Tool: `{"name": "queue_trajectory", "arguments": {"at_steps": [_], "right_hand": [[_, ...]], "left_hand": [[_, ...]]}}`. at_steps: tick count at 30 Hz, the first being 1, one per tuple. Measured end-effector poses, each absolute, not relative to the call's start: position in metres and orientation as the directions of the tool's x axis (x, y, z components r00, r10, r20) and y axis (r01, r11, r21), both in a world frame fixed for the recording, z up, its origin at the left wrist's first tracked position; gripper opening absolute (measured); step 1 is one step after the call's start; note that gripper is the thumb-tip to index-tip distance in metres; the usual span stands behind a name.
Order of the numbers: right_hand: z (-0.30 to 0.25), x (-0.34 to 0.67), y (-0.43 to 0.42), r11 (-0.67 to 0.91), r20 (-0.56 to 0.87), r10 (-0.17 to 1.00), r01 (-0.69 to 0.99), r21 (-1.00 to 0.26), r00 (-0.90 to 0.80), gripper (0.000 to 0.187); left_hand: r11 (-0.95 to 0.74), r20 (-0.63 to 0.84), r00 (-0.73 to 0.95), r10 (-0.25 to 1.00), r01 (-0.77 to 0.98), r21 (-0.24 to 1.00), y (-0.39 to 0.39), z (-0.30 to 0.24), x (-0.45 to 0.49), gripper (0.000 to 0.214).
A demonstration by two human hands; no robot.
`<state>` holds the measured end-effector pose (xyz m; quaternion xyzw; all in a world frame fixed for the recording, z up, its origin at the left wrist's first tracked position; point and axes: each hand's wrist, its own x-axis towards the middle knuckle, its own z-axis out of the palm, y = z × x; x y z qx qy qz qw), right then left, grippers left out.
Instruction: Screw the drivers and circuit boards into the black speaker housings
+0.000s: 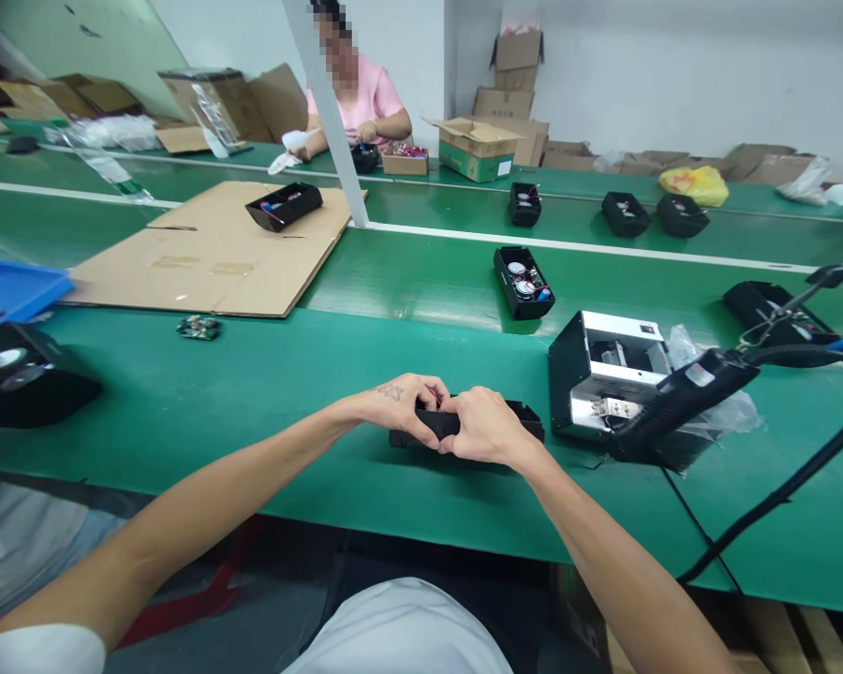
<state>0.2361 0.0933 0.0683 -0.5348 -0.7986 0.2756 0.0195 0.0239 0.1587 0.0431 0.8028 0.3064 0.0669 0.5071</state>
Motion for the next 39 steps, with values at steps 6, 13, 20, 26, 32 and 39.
{"name": "queue_trajectory", "arguments": {"at_steps": [6, 13, 20, 26, 32, 39], "right_hand": [[0.069, 0.230, 0.095, 0.242, -0.271, 0.879, 0.857, -0.456, -0.392, 0.016], [0.070, 0.231, 0.097, 0.265, -0.246, 0.878, 0.845, -0.464, -0.410, 0.021], [0.070, 0.253, 0.027, 0.349, 0.224, 0.937, 0.697, -0.627, -0.267, 0.032], [0.046, 0.371, 0.011, 0.022, 0.544, 0.320, 0.568, -0.823, 0.776, 0.069], [0.030, 0.406, 0.023, 0.043, 0.302, 0.621, 0.353, -0.935, 0.723, 0.048], [0.036, 0.383, 0.019, 0.278, 0.290, 0.664, 0.133, -0.951, 0.689, 0.045]], "left_hand": [[-0.279, -0.220, 0.812, 0.540, 0.420, 0.864, 0.159, 0.044, 0.026, 0.045], [-0.347, -0.226, 0.847, 0.481, 0.420, 0.838, 0.166, 0.052, 0.027, 0.041], [-0.655, 0.046, 0.853, 0.520, 0.364, 0.662, 0.121, 0.031, 0.016, 0.021], [-0.871, 0.341, 0.819, 0.461, 0.345, 0.349, 0.065, -0.005, 0.007, 0.012], [-0.881, 0.347, 0.821, 0.454, 0.355, 0.314, 0.062, -0.006, 0.007, 0.014], [-0.872, 0.382, 0.791, 0.478, 0.374, 0.317, 0.062, -0.012, 0.007, 0.011]]}}
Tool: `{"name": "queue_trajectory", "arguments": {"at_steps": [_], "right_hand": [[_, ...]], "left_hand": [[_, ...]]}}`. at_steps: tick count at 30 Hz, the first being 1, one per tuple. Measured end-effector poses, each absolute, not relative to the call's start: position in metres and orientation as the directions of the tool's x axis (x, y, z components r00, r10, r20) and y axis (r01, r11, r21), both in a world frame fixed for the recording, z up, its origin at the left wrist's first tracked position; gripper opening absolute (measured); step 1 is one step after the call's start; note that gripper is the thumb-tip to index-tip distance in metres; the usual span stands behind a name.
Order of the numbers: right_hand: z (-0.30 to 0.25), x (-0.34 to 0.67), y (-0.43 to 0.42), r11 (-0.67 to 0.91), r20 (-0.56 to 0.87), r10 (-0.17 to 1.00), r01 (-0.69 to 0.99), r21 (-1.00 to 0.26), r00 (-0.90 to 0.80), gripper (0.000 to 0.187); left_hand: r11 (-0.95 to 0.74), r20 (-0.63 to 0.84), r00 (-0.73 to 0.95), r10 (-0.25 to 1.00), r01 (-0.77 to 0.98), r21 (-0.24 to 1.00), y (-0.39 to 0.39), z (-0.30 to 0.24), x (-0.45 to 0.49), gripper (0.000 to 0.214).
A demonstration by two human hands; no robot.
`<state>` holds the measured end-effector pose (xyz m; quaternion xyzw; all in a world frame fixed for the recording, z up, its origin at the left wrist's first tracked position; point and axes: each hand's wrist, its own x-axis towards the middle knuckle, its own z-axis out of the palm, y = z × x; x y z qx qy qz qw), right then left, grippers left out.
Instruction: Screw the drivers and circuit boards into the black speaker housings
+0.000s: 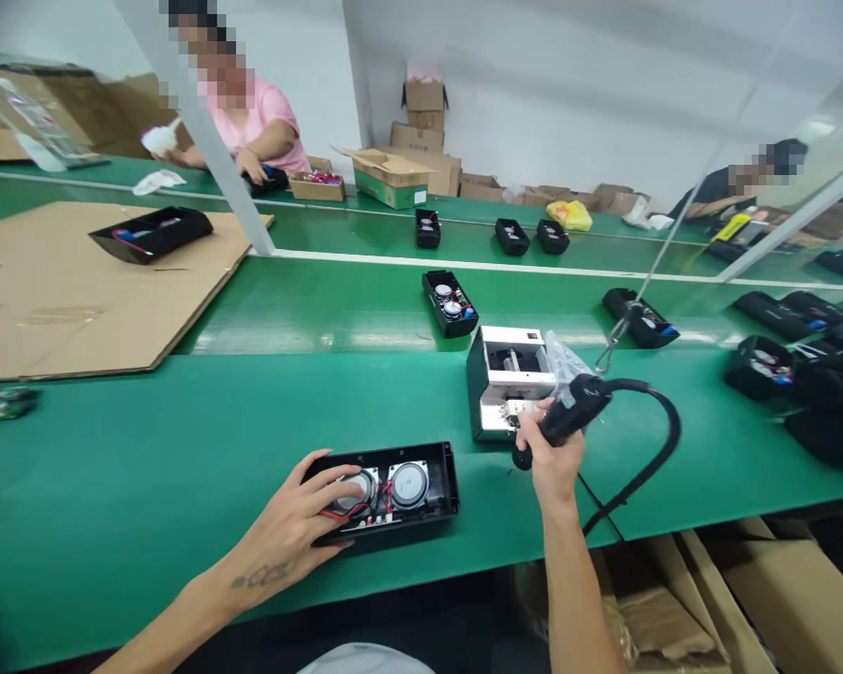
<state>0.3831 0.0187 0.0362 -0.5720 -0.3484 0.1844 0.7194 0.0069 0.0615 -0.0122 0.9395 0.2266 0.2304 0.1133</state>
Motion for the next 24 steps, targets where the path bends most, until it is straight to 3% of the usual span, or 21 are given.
{"name": "queue_trajectory", "arguments": {"at_steps": [5, 8, 11, 14, 17, 21, 24], "right_hand": [[0.075, 0.396, 0.041, 0.481, 0.485, 0.464, 0.248, -0.841, 0.741, 0.052], [0.085, 0.398, 0.055, 0.399, 0.524, 0.492, 0.354, -0.846, 0.695, 0.051], [0.084, 0.395, 0.056, 0.289, 0.479, 0.599, 0.384, -0.877, 0.641, 0.042], [0.081, 0.382, 0.041, 0.199, 0.340, 0.757, 0.299, -0.933, 0.558, 0.039], [0.080, 0.353, 0.020, 0.243, 0.260, 0.852, 0.097, -0.965, 0.454, 0.038], [0.082, 0.306, 0.003, 0.453, 0.370, 0.840, -0.137, -0.881, 0.396, 0.032], [0.080, 0.282, 0.006, 0.508, 0.432, 0.832, -0.164, -0.845, 0.349, 0.029]], "left_hand": [[-0.852, 0.422, 0.744, 0.518, 0.404, 0.333, 0.068, -0.016, 0.023, 0.008], [-0.854, 0.410, 0.755, 0.511, 0.394, 0.340, 0.074, -0.017, 0.031, 0.011], [-0.854, 0.412, 0.757, 0.507, 0.379, 0.356, 0.076, -0.019, 0.033, 0.014], [-0.852, 0.402, 0.761, 0.509, 0.378, 0.362, 0.074, -0.018, 0.032, 0.013], [-0.853, 0.390, 0.769, 0.507, 0.381, 0.358, 0.071, -0.015, 0.031, 0.016], [-0.857, 0.376, 0.780, 0.501, 0.387, 0.340, 0.070, -0.011, 0.033, 0.018], [-0.862, 0.388, 0.777, 0.496, 0.386, 0.329, 0.070, -0.013, 0.033, 0.016]]}}
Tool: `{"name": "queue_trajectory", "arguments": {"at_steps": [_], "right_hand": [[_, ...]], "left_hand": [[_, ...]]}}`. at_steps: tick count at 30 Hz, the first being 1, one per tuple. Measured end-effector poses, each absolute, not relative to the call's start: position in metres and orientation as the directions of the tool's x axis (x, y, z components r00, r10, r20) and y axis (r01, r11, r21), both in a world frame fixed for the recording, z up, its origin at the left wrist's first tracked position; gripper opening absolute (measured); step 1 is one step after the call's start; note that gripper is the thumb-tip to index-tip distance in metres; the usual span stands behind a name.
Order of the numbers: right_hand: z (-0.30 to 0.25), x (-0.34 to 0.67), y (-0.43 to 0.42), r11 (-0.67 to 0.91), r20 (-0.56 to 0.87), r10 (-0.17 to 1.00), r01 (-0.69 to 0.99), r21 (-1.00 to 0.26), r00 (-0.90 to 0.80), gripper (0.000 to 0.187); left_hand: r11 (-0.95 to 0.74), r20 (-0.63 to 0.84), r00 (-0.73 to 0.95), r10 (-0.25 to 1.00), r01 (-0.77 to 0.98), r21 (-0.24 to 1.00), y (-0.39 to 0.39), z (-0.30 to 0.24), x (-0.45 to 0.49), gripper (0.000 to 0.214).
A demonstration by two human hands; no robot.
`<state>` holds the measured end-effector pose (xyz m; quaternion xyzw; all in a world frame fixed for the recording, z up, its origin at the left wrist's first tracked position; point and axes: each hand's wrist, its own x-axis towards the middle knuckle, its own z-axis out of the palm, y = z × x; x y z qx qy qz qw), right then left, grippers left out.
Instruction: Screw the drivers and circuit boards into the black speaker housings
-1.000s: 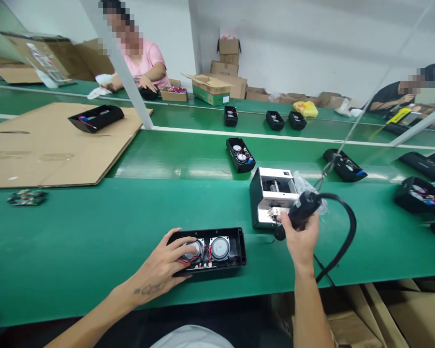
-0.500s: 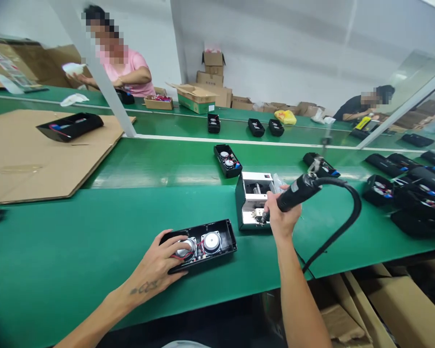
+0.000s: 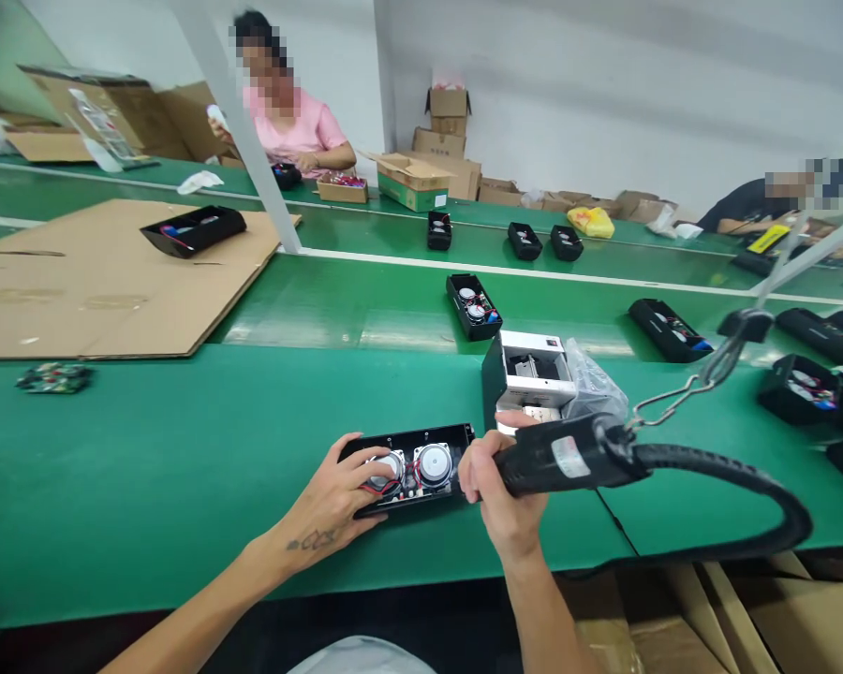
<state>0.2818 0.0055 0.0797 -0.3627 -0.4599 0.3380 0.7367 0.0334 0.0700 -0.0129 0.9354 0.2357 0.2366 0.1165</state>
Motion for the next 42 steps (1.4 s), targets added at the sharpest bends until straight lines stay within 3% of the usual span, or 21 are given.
{"name": "queue_trajectory", "arguments": {"at_steps": [11, 36, 39, 42], "right_hand": [[0.063, 0.270, 0.015, 0.492, 0.425, 0.851, -0.180, -0.852, 0.309, 0.031], [0.080, 0.273, 0.007, 0.462, 0.366, 0.857, -0.226, -0.858, 0.364, 0.030], [0.090, 0.279, 0.015, 0.466, 0.319, 0.795, -0.183, -0.866, 0.516, 0.036], [0.103, 0.298, 0.031, 0.531, 0.321, 0.602, -0.067, -0.845, 0.731, 0.044]], "left_hand": [[-0.871, 0.394, 0.779, 0.488, 0.402, 0.283, 0.069, -0.013, 0.034, 0.019], [-0.868, 0.414, 0.767, 0.490, 0.389, 0.308, 0.070, -0.018, 0.035, 0.019], [-0.867, 0.419, 0.764, 0.490, 0.382, 0.319, 0.070, -0.018, 0.035, 0.020], [-0.872, 0.436, 0.760, 0.482, 0.372, 0.317, 0.070, -0.017, 0.035, 0.022]]}}
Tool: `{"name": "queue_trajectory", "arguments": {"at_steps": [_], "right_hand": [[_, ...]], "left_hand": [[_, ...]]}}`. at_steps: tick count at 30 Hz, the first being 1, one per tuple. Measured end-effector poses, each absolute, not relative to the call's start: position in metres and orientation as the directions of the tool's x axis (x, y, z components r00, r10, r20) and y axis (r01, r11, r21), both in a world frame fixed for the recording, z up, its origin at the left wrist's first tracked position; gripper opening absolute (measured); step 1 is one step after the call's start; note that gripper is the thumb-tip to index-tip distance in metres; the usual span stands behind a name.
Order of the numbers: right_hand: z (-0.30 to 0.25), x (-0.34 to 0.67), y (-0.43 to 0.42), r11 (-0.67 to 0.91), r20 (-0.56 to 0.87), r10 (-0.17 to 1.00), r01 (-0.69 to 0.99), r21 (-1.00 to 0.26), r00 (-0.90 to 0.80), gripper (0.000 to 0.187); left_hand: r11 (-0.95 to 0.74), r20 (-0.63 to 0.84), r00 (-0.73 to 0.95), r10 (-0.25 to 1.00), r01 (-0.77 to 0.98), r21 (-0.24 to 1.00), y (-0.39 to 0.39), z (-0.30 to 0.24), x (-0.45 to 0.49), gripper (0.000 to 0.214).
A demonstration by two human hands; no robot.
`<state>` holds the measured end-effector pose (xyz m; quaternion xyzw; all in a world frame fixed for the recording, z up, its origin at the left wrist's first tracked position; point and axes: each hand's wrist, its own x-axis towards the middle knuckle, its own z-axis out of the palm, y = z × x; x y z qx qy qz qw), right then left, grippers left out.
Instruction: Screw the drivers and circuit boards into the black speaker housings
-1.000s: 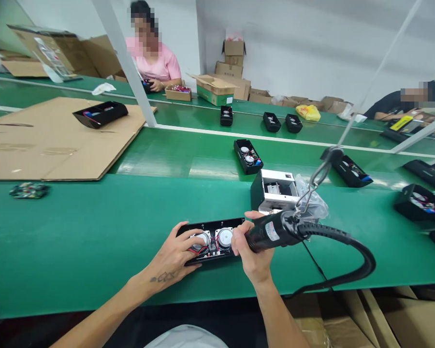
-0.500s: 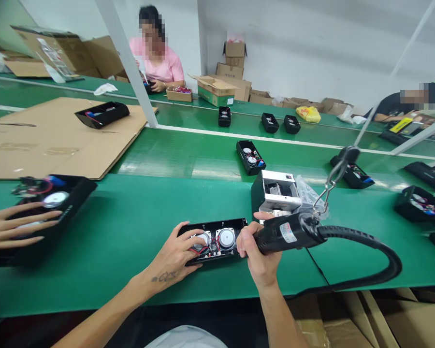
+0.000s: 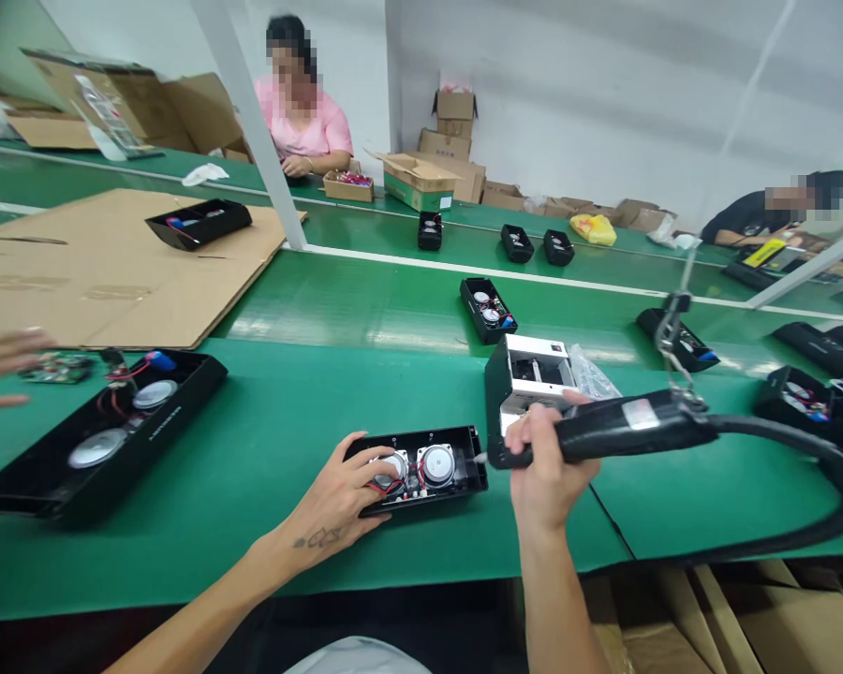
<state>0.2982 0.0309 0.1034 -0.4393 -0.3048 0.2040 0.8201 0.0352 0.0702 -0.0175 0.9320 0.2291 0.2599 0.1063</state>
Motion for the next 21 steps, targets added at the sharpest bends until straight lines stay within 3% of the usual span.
{"name": "queue_trajectory", "arguments": {"at_steps": [3, 7, 21], "right_hand": [[0.113, 0.329, 0.046, 0.564, 0.313, 0.465, -0.004, -0.826, 0.828, 0.049], [0.116, 0.367, 0.055, 0.586, 0.269, 0.392, -0.013, -0.810, 0.880, 0.049], [0.119, 0.389, 0.055, 0.599, 0.153, 0.405, -0.135, -0.789, 0.901, 0.042]], "left_hand": [[-0.876, 0.444, 0.758, 0.479, 0.374, 0.306, 0.071, -0.018, 0.035, 0.022], [-0.873, 0.429, 0.763, 0.484, 0.386, 0.298, 0.071, -0.019, 0.035, 0.020], [-0.869, 0.422, 0.763, 0.490, 0.387, 0.309, 0.071, -0.021, 0.035, 0.019]]}}
